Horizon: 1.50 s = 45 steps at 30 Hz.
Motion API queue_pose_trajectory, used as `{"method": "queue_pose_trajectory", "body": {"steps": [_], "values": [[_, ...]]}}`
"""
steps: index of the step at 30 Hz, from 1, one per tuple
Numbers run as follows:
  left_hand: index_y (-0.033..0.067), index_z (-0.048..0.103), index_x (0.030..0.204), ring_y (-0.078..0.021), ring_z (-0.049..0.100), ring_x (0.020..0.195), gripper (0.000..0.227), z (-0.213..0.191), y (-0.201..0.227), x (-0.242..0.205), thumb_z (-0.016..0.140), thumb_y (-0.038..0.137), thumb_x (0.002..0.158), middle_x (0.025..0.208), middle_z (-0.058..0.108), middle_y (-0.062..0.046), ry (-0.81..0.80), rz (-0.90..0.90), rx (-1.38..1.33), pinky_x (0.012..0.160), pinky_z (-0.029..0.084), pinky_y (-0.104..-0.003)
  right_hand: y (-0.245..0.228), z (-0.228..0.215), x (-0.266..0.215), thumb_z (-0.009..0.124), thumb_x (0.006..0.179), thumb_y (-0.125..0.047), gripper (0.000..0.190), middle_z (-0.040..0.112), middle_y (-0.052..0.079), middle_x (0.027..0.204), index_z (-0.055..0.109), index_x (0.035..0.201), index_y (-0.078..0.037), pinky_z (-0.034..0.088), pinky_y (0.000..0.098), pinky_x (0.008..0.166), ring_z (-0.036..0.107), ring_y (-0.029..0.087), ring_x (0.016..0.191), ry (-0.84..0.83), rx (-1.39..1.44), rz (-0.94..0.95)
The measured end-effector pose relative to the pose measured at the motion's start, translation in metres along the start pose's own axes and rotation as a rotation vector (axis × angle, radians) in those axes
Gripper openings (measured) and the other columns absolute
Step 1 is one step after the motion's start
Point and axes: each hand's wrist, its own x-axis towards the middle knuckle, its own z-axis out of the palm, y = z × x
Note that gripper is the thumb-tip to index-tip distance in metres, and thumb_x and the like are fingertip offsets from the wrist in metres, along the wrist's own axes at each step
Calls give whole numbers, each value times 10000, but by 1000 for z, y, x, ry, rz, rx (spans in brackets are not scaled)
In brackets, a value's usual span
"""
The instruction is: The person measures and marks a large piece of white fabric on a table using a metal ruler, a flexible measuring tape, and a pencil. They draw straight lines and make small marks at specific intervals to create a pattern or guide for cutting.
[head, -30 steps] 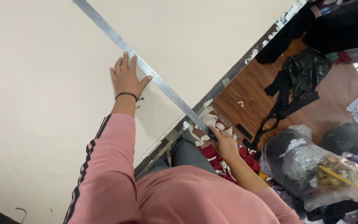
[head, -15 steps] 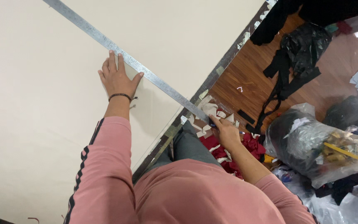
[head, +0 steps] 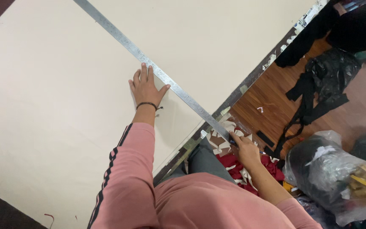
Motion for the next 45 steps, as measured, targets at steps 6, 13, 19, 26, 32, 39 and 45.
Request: {"method": "queue_pose_trajectory", "body": {"steps": [6, 13, 19, 26, 32, 39, 45], "values": [[185, 302, 1644, -286, 193, 1543, 951, -1, 0, 1, 629, 682, 902, 1737, 158, -10, -30, -3, 27, 1252, 173, -623, 2, 13, 2, 694, 904, -409, 648, 703, 17, 1071, 469, 1511, -379, 621, 383, 906, 714, 224, 1054, 0, -39, 4], [190, 292, 1648, -288, 180, 1544, 918, -6, 4, 0, 605, 669, 930, 1740, 145, -2, -54, -21, 22, 1254, 159, -618, 5, 17, 2, 685, 899, -427, 646, 702, 4, 1070, 468, 1506, -395, 620, 391, 903, 709, 226, 1060, 19, 3, 11], [198, 278, 1653, -292, 177, 1546, 937, -6, 5, 0, 601, 689, 923, 1742, 140, -1, -49, -18, 23, 1257, 152, -624, 6, 22, 4, 680, 906, -444, 638, 699, -4, 1092, 470, 1505, -388, 617, 378, 908, 703, 209, 1079, 15, -34, 12], [186, 282, 1653, -296, 187, 1542, 927, -8, 6, 1, 602, 672, 931, 1741, 151, -8, -61, -22, 44, 1250, 162, -619, 5, 11, 3, 717, 870, -455, 660, 697, -12, 1126, 484, 1486, -414, 618, 362, 908, 710, 200, 1082, 26, -31, 6], [156, 312, 1645, -311, 195, 1526, 962, -14, 11, -1, 624, 687, 906, 1730, 179, -29, -70, -7, 65, 1228, 191, -610, 4, -37, -8, 667, 947, -386, 372, 588, 44, 1170, 625, 1301, -278, 619, 431, 815, 709, 306, 977, 237, 196, 55], [109, 311, 1644, -346, 199, 1499, 1002, -27, 17, -5, 676, 646, 880, 1722, 174, -56, -76, -1, 92, 1203, 254, -598, -2, -83, 29, 512, 1105, -384, 320, 600, 66, 702, 742, 960, -214, 520, 377, 738, 598, 250, 665, 501, 886, 84], [32, 346, 1617, -350, 101, 1576, 1025, -27, 21, 3, 686, 643, 869, 1741, 118, -128, -78, 23, 166, 1260, 88, -607, -98, -140, 102, 726, 988, -246, 145, 745, 78, 764, 788, 981, -115, 548, 280, 731, 698, 133, 705, 430, 1327, -122]]}}
